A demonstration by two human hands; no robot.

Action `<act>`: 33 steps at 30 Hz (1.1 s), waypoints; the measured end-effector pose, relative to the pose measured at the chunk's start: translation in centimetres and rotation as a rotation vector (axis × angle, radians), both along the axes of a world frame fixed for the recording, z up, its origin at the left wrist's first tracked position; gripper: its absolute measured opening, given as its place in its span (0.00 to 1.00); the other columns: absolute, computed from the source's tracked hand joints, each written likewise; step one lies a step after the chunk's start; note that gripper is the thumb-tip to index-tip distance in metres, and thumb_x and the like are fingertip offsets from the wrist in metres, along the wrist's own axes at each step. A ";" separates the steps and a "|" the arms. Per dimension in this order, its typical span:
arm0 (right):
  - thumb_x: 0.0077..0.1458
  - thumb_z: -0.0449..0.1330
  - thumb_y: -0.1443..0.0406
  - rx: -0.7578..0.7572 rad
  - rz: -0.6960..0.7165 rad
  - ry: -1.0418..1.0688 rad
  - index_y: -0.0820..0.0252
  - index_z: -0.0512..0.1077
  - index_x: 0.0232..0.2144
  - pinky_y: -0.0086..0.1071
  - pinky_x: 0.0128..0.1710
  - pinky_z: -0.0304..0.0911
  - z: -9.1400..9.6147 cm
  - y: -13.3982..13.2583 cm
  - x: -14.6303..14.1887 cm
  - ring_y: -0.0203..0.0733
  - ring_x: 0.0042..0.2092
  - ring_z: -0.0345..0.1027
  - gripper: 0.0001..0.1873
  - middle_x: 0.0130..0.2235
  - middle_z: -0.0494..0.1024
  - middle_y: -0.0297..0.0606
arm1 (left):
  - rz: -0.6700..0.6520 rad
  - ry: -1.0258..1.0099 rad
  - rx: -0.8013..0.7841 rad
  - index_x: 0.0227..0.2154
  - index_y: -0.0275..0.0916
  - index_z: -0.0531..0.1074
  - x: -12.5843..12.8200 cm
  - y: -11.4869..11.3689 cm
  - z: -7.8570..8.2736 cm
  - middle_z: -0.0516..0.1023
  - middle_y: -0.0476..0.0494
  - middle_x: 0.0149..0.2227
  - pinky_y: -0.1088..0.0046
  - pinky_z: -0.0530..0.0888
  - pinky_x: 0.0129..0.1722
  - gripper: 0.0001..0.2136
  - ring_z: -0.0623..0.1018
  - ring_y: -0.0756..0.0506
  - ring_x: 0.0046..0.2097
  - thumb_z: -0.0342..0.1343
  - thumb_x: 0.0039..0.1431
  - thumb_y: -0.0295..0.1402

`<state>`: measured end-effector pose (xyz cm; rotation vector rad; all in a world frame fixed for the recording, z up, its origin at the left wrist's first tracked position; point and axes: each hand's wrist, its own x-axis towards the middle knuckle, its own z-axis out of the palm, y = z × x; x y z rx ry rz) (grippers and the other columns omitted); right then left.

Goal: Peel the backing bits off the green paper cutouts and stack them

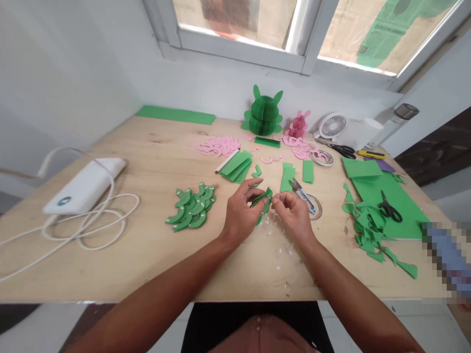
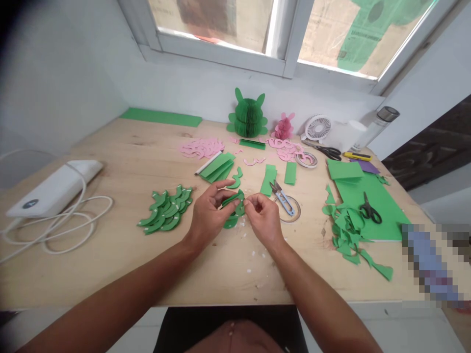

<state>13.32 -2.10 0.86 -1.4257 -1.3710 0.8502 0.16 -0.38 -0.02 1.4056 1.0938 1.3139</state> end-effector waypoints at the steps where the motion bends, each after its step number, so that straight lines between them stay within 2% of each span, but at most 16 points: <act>1: 0.48 0.57 0.61 -0.028 0.003 0.045 0.59 0.67 0.22 0.28 0.23 0.54 -0.1 0.1 0.0 0.33 0.23 0.57 0.08 0.19 0.66 0.30 | 0.005 0.015 0.007 0.45 0.41 0.67 0.0 -0.1 0.0 0.77 0.48 0.32 0.71 0.73 0.39 0.19 0.77 0.47 0.37 0.58 0.47 0.29; 6: 0.43 0.61 0.59 -0.167 -0.005 0.262 0.61 0.69 0.23 0.27 0.22 0.52 -0.4 0.3 0.0 0.32 0.21 0.57 0.10 0.20 0.68 0.30 | 0.018 0.099 0.052 0.45 0.41 0.67 0.0 -0.2 0.1 0.78 0.48 0.32 0.72 0.73 0.39 0.19 0.78 0.48 0.36 0.58 0.48 0.29; 11: 0.39 0.63 0.61 -0.212 -0.026 0.353 0.61 0.69 0.22 0.26 0.22 0.51 -0.2 0.3 -0.2 0.30 0.21 0.57 0.10 0.20 0.68 0.29 | 0.020 0.132 0.068 0.45 0.41 0.67 -0.1 -0.3 0.2 0.79 0.48 0.32 0.72 0.73 0.37 0.19 0.78 0.47 0.36 0.58 0.48 0.29; 22: 0.39 0.63 0.62 -0.226 -0.026 0.394 0.61 0.69 0.21 0.26 0.21 0.50 -0.2 0.3 -0.3 0.30 0.21 0.57 0.09 0.19 0.68 0.28 | 0.010 0.081 -0.012 0.46 0.41 0.67 -0.1 -0.3 0.2 0.78 0.46 0.33 0.74 0.74 0.31 0.20 0.77 0.47 0.36 0.59 0.47 0.31; 27: 0.37 0.65 0.61 -0.234 -0.023 0.432 0.61 0.69 0.21 0.26 0.21 0.50 -0.1 0.3 -0.3 0.30 0.21 0.56 0.11 0.19 0.67 0.27 | -0.001 0.087 -0.029 0.46 0.42 0.67 -0.2 -0.3 0.2 0.79 0.46 0.34 0.74 0.74 0.30 0.20 0.77 0.47 0.36 0.59 0.47 0.32; 33: 0.37 0.63 0.64 -0.232 -0.034 0.448 0.62 0.69 0.21 0.26 0.22 0.50 -0.7 0.5 -0.3 0.30 0.20 0.56 0.08 0.19 0.68 0.27 | 0.005 0.096 -0.014 0.44 0.40 0.68 -0.1 -0.4 0.1 0.79 0.46 0.32 0.75 0.72 0.30 0.19 0.77 0.47 0.35 0.59 0.47 0.32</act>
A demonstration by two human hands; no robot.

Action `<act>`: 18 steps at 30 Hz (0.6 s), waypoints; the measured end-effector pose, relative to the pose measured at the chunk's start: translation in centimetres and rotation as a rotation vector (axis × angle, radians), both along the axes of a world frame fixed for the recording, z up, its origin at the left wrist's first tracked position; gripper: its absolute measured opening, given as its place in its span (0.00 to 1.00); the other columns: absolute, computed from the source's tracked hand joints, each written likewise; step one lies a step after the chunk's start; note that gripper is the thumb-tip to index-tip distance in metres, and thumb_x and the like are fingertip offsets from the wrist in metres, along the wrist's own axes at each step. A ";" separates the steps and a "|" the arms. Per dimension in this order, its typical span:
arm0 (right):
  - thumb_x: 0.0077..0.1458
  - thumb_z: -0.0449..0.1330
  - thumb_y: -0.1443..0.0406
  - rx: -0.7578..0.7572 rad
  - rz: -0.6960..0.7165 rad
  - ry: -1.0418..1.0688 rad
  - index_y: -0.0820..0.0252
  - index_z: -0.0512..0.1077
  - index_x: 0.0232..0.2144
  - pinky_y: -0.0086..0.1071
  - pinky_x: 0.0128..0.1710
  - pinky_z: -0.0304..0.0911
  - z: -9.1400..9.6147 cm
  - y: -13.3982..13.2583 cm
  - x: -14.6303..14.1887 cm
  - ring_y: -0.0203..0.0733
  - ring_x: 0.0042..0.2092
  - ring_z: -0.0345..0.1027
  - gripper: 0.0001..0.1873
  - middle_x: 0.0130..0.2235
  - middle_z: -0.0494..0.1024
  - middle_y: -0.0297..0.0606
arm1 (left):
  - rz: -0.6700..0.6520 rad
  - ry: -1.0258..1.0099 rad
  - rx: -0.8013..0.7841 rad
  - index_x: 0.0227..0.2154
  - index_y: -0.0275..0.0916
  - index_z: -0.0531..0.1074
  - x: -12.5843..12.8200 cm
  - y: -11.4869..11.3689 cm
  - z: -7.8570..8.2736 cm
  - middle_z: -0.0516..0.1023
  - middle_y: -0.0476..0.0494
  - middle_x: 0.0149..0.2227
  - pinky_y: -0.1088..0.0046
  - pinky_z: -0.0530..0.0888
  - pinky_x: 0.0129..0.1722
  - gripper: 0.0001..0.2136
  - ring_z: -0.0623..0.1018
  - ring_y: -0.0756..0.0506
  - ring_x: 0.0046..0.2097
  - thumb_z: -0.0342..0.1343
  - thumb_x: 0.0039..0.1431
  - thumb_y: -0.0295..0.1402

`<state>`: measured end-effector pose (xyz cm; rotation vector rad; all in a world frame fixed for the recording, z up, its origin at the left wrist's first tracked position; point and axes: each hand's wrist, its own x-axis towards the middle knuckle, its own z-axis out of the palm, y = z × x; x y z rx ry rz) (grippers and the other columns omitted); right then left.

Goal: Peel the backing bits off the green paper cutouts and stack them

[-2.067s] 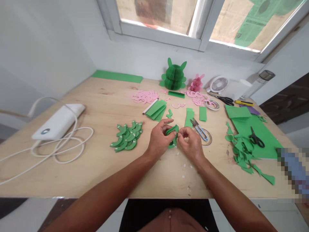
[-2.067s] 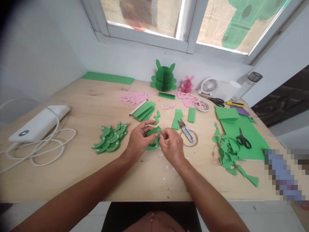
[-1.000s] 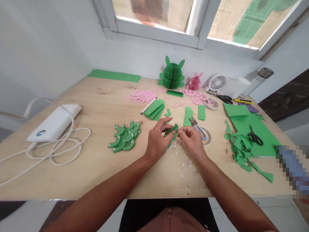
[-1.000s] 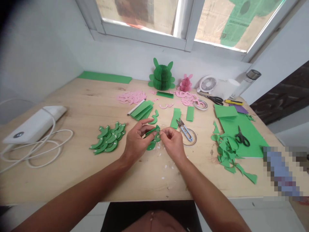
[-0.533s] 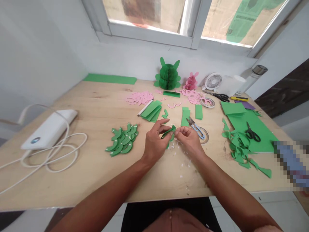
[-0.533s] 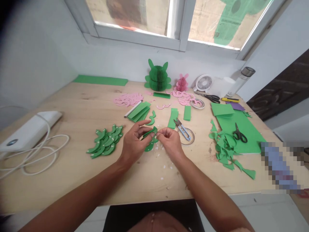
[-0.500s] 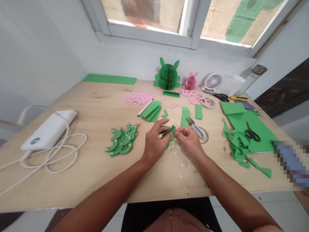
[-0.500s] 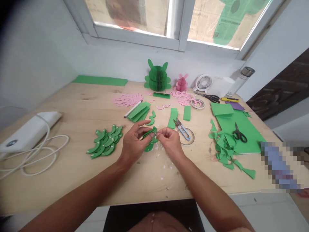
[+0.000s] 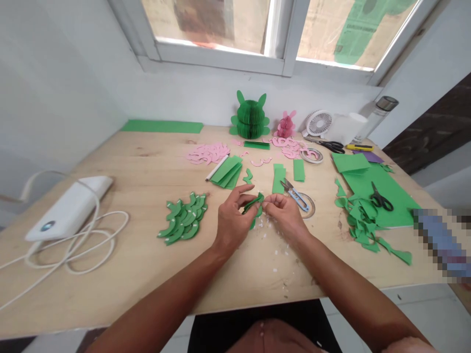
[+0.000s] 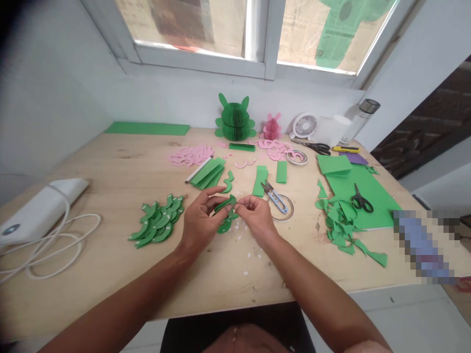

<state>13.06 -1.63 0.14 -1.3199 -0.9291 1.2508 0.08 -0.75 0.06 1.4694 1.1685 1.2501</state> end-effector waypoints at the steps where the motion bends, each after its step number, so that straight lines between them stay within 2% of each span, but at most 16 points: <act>1: 0.37 0.63 0.64 -0.001 -0.004 -0.004 0.62 0.69 0.21 0.26 0.22 0.50 0.0 0.0 0.0 0.30 0.20 0.56 0.07 0.19 0.68 0.27 | 0.001 -0.001 -0.001 0.44 0.40 0.68 0.0 0.0 0.0 0.79 0.46 0.32 0.75 0.72 0.30 0.19 0.77 0.47 0.35 0.59 0.47 0.32; 5: 0.38 0.62 0.65 -0.002 -0.003 -0.021 0.62 0.69 0.20 0.25 0.21 0.50 0.1 0.0 0.0 0.30 0.20 0.56 0.06 0.19 0.68 0.28 | 0.001 -0.023 -0.027 0.44 0.39 0.68 0.1 0.0 0.1 0.79 0.46 0.31 0.75 0.70 0.29 0.19 0.77 0.47 0.34 0.60 0.47 0.32; 12: 0.38 0.63 0.61 0.010 0.018 -0.027 0.61 0.68 0.21 0.26 0.21 0.49 0.4 -0.2 0.1 0.30 0.20 0.56 0.10 0.19 0.68 0.27 | -0.017 -0.093 -0.088 0.44 0.38 0.67 0.0 0.3 0.4 0.79 0.47 0.30 0.76 0.69 0.27 0.20 0.76 0.49 0.29 0.60 0.45 0.32; 18: 0.38 0.63 0.61 0.016 0.020 -0.037 0.61 0.68 0.21 0.26 0.21 0.50 0.5 -0.3 0.0 0.30 0.20 0.56 0.10 0.19 0.67 0.28 | -0.024 -0.087 -0.077 0.43 0.38 0.67 0.0 0.1 0.4 0.79 0.46 0.30 0.76 0.69 0.27 0.19 0.76 0.49 0.30 0.60 0.46 0.32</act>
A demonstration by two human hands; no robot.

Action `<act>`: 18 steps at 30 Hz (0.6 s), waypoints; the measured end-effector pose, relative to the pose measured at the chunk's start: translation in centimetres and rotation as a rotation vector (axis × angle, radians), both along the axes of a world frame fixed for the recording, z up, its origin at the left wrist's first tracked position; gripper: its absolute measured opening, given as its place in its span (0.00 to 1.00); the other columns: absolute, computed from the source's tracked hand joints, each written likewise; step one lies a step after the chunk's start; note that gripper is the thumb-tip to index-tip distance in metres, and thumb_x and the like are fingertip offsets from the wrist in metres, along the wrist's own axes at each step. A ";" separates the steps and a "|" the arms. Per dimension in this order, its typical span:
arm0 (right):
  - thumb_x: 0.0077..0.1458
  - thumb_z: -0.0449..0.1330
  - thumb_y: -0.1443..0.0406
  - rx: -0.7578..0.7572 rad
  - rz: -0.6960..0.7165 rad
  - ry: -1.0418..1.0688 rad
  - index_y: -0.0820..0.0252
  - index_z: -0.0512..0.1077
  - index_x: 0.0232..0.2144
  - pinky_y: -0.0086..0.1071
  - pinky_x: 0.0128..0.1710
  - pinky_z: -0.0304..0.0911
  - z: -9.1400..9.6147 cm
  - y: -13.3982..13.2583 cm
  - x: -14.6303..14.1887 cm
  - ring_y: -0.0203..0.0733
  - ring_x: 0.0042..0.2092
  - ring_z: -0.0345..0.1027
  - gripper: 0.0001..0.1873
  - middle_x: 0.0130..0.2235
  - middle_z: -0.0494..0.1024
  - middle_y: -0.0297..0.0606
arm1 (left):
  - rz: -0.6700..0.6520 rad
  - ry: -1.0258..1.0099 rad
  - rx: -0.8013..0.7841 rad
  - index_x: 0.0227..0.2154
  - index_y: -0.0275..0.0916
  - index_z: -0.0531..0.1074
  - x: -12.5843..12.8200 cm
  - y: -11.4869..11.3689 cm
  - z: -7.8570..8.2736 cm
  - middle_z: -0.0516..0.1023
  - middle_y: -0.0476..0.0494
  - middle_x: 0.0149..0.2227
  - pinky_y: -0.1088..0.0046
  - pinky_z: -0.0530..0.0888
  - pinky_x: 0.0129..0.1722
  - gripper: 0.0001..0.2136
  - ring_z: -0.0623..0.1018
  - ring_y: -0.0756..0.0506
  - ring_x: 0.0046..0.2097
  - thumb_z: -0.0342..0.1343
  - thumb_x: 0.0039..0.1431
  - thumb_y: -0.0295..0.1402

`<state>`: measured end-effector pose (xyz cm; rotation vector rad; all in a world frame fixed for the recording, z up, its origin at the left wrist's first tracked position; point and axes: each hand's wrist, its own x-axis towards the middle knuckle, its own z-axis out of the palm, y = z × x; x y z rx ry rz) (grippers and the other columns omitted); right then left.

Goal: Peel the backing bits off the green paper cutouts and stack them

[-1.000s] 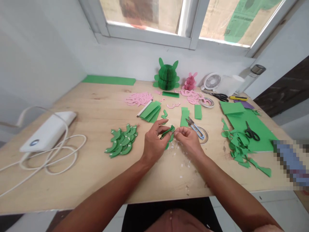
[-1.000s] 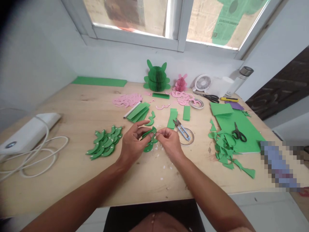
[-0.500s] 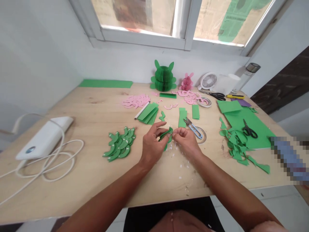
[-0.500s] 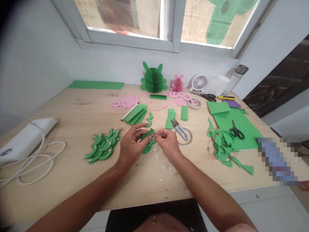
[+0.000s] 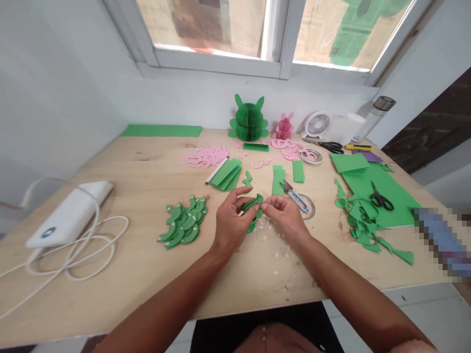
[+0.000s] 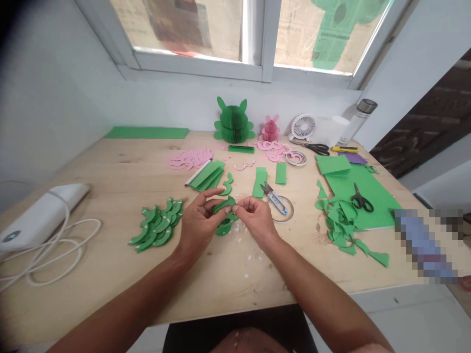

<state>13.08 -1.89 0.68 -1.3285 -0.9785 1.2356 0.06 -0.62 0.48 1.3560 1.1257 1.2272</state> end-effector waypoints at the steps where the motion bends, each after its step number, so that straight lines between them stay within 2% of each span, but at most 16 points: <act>1: 0.38 0.63 0.62 0.000 -0.003 0.000 0.61 0.68 0.21 0.26 0.21 0.50 0.0 0.0 0.0 0.30 0.20 0.56 0.09 0.19 0.68 0.28 | -0.001 -0.002 0.001 0.43 0.38 0.67 0.0 0.0 0.0 0.79 0.46 0.30 0.76 0.70 0.27 0.19 0.76 0.49 0.30 0.60 0.46 0.32; 9: 0.39 0.60 0.65 0.003 -0.014 -0.035 0.61 0.67 0.20 0.25 0.21 0.50 0.0 0.1 -0.1 0.29 0.20 0.55 0.05 0.18 0.66 0.27 | -0.001 -0.027 -0.013 0.42 0.38 0.68 0.1 -0.1 0.0 0.79 0.47 0.30 0.76 0.69 0.28 0.19 0.75 0.49 0.29 0.61 0.45 0.32; 18: 0.39 0.62 0.63 -0.006 0.000 -0.005 0.62 0.68 0.20 0.25 0.21 0.49 0.3 -0.1 -0.1 0.29 0.20 0.55 0.08 0.18 0.66 0.27 | 0.008 -0.068 -0.042 0.41 0.38 0.68 0.1 -0.1 0.1 0.79 0.47 0.29 0.77 0.68 0.25 0.19 0.75 0.50 0.28 0.61 0.43 0.32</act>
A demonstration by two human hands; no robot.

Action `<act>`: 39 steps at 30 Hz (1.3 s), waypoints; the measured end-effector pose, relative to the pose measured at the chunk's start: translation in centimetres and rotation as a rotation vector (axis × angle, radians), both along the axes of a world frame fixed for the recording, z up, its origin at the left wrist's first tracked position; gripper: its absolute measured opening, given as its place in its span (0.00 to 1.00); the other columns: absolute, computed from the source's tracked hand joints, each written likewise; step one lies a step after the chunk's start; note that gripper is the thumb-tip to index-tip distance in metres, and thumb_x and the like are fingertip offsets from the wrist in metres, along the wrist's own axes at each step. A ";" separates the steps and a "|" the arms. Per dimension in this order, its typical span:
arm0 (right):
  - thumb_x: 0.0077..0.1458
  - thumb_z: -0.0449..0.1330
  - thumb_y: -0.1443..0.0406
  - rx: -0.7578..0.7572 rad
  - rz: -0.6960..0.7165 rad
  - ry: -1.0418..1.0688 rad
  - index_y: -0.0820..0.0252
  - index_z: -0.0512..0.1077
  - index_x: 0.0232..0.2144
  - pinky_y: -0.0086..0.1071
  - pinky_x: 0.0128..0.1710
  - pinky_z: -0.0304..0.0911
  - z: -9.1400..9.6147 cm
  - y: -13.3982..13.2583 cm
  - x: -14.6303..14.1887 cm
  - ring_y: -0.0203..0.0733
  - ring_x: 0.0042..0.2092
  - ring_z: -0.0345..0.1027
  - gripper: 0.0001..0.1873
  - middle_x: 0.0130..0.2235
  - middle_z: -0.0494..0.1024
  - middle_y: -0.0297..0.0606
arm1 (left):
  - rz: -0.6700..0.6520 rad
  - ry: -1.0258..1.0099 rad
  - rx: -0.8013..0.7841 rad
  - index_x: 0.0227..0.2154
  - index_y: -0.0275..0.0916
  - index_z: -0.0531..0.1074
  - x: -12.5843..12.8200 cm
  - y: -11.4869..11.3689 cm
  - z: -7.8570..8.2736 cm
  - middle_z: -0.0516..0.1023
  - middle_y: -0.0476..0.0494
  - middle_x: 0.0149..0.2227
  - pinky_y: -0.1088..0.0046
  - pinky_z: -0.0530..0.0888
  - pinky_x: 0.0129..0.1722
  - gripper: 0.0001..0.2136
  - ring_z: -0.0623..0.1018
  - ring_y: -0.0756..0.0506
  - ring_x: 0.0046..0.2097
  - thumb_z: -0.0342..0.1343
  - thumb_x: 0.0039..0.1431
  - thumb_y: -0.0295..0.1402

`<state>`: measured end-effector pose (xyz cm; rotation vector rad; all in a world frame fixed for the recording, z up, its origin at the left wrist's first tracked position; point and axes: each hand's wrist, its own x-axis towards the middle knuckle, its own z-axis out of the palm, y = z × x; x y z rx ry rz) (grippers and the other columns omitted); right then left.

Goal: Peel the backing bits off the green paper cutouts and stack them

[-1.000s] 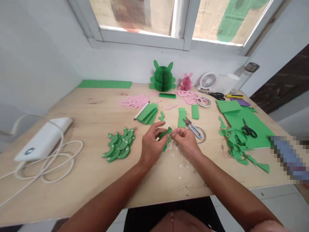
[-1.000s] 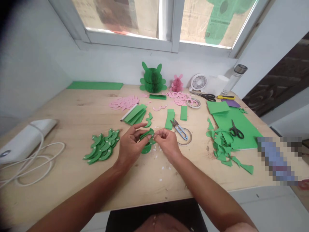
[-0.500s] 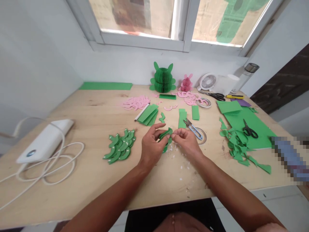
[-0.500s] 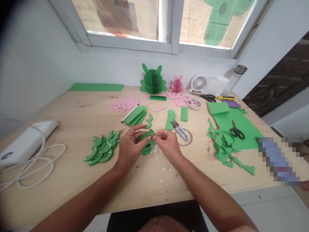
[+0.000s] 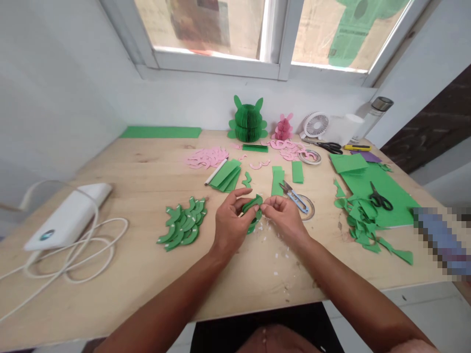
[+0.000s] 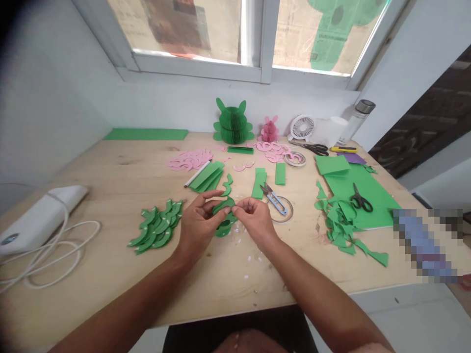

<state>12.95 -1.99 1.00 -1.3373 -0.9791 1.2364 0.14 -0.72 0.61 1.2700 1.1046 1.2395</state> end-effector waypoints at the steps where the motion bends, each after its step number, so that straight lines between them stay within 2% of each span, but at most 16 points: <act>1: 0.39 0.62 0.63 0.003 0.002 -0.001 0.62 0.68 0.21 0.25 0.21 0.49 -0.1 0.0 0.0 0.29 0.20 0.55 0.08 0.18 0.66 0.27 | 0.003 -0.003 0.000 0.41 0.38 0.68 0.0 0.0 0.0 0.79 0.46 0.29 0.77 0.68 0.26 0.19 0.75 0.50 0.28 0.61 0.43 0.32; 6: 0.39 0.61 0.64 0.007 -0.002 -0.020 0.62 0.67 0.20 0.25 0.21 0.50 -0.3 0.1 0.0 0.29 0.21 0.56 0.06 0.19 0.67 0.27 | 0.008 0.007 0.008 0.41 0.37 0.69 0.0 -0.2 0.0 0.79 0.46 0.30 0.76 0.70 0.28 0.18 0.76 0.48 0.30 0.61 0.44 0.32; 13: 0.38 0.59 0.66 0.022 -0.006 -0.034 0.61 0.66 0.20 0.25 0.20 0.50 -0.4 0.2 0.0 0.29 0.20 0.55 0.05 0.18 0.65 0.26 | 0.003 -0.013 -0.011 0.40 0.38 0.69 0.2 -0.1 0.0 0.78 0.48 0.27 0.77 0.67 0.24 0.18 0.74 0.51 0.26 0.62 0.43 0.31; 20: 0.39 0.58 0.67 0.056 0.007 -0.076 0.61 0.65 0.19 0.25 0.20 0.49 -0.6 0.3 0.0 0.29 0.20 0.54 0.04 0.18 0.64 0.26 | 0.007 -0.041 -0.030 0.40 0.37 0.68 0.2 -0.2 -0.1 0.78 0.47 0.28 0.77 0.69 0.25 0.19 0.75 0.49 0.28 0.62 0.42 0.31; 29: 0.39 0.58 0.66 0.061 -0.010 -0.086 0.60 0.65 0.20 0.26 0.21 0.51 -0.6 0.3 0.1 0.31 0.21 0.55 0.04 0.18 0.65 0.27 | 0.031 -0.172 -0.140 0.40 0.37 0.68 0.2 0.1 0.6 0.76 0.50 0.27 0.77 0.70 0.24 0.22 0.74 0.51 0.25 0.64 0.38 0.31; 32: 0.41 0.58 0.66 0.086 -0.045 -0.088 0.60 0.66 0.21 0.27 0.23 0.54 -0.5 0.3 0.3 0.32 0.22 0.58 0.03 0.20 0.67 0.28 | 0.013 -0.214 -0.180 0.41 0.36 0.68 0.2 0.2 0.7 0.76 0.50 0.26 0.78 0.69 0.22 0.23 0.73 0.51 0.23 0.64 0.38 0.31; 36: 0.43 0.57 0.65 0.194 -0.146 -0.130 0.59 0.68 0.25 0.28 0.27 0.57 -0.4 0.4 0.6 0.35 0.28 0.63 0.03 0.24 0.70 0.30 | 0.004 -0.265 -0.207 0.42 0.36 0.68 0.0 0.3 0.7 0.76 0.49 0.26 0.77 0.70 0.23 0.23 0.74 0.51 0.25 0.64 0.38 0.31; 39: 0.47 0.56 0.63 0.219 -0.150 -0.194 0.59 0.69 0.23 0.30 0.30 0.58 -0.5 0.4 0.8 0.37 0.30 0.64 0.06 0.26 0.72 0.33 | 0.002 -0.279 -0.214 0.41 0.36 0.68 0.0 0.3 0.7 0.76 0.50 0.26 0.77 0.70 0.23 0.23 0.74 0.51 0.25 0.64 0.38 0.30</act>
